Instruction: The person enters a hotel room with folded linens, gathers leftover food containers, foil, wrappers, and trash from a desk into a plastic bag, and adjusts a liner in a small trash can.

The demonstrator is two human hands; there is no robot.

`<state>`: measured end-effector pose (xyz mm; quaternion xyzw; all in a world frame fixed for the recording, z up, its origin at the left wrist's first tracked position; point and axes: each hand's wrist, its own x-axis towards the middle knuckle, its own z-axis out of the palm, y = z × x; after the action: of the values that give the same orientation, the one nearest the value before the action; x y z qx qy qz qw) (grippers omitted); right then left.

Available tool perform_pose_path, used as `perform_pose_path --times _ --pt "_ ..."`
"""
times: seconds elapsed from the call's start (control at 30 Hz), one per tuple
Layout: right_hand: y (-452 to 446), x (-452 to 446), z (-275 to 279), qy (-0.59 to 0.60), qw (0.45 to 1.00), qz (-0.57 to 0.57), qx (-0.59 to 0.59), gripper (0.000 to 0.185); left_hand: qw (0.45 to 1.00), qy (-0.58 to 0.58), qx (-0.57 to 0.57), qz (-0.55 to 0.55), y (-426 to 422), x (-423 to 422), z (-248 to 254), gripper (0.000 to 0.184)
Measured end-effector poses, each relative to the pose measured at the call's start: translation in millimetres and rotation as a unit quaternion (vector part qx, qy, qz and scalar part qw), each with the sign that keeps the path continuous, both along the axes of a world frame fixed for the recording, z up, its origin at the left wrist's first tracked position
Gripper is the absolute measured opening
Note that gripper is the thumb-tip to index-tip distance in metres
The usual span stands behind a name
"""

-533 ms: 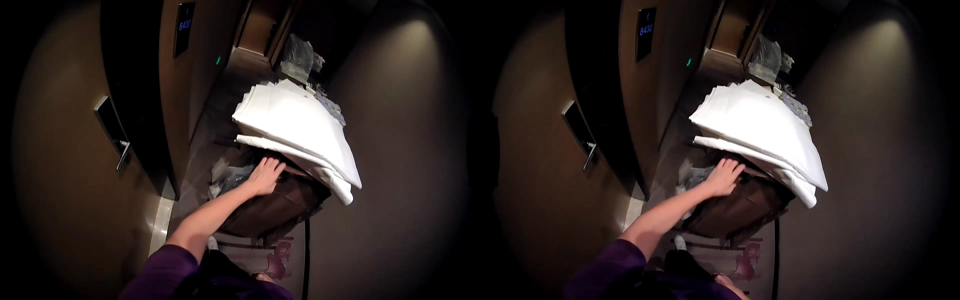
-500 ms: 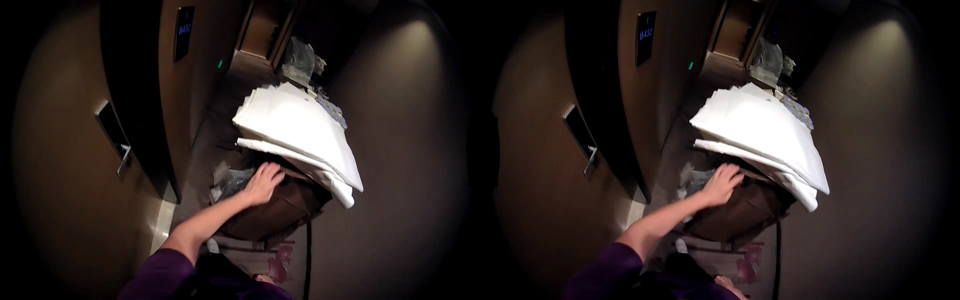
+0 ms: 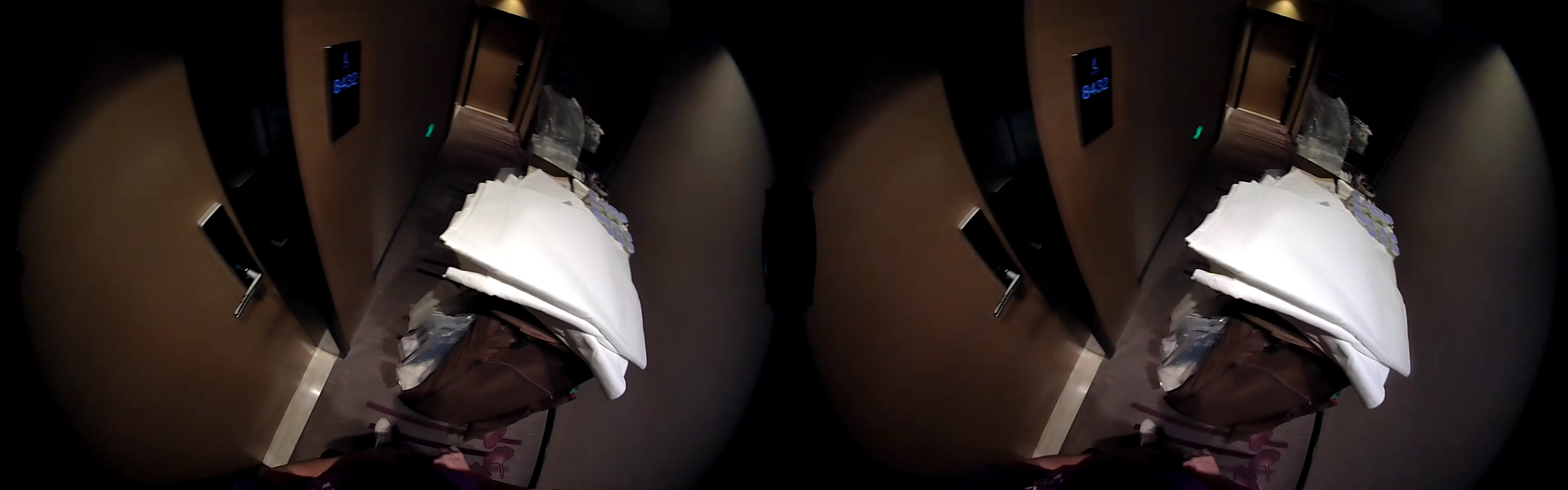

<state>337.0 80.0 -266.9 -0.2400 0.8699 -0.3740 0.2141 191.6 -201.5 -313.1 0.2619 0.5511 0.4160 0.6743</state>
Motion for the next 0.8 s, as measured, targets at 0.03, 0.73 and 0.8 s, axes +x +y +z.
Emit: perform_pose_path --times 0.03,0.73,0.8 --pt "-1 -7 9 0.036 0.999 0.01 0.04 0.031 1.0 -0.007 0.002 0.007 -3 2 2 0.038" --pt "-156 -32 205 0.092 0.982 -0.141 -0.087 0.037 0.962 0.248 -0.048 0.103 -90 42 83 0.071" --pt "-159 -42 223 0.145 0.985 -0.082 0.038 0.034 0.955 0.271 -0.032 0.117 -105 41 84 0.07"
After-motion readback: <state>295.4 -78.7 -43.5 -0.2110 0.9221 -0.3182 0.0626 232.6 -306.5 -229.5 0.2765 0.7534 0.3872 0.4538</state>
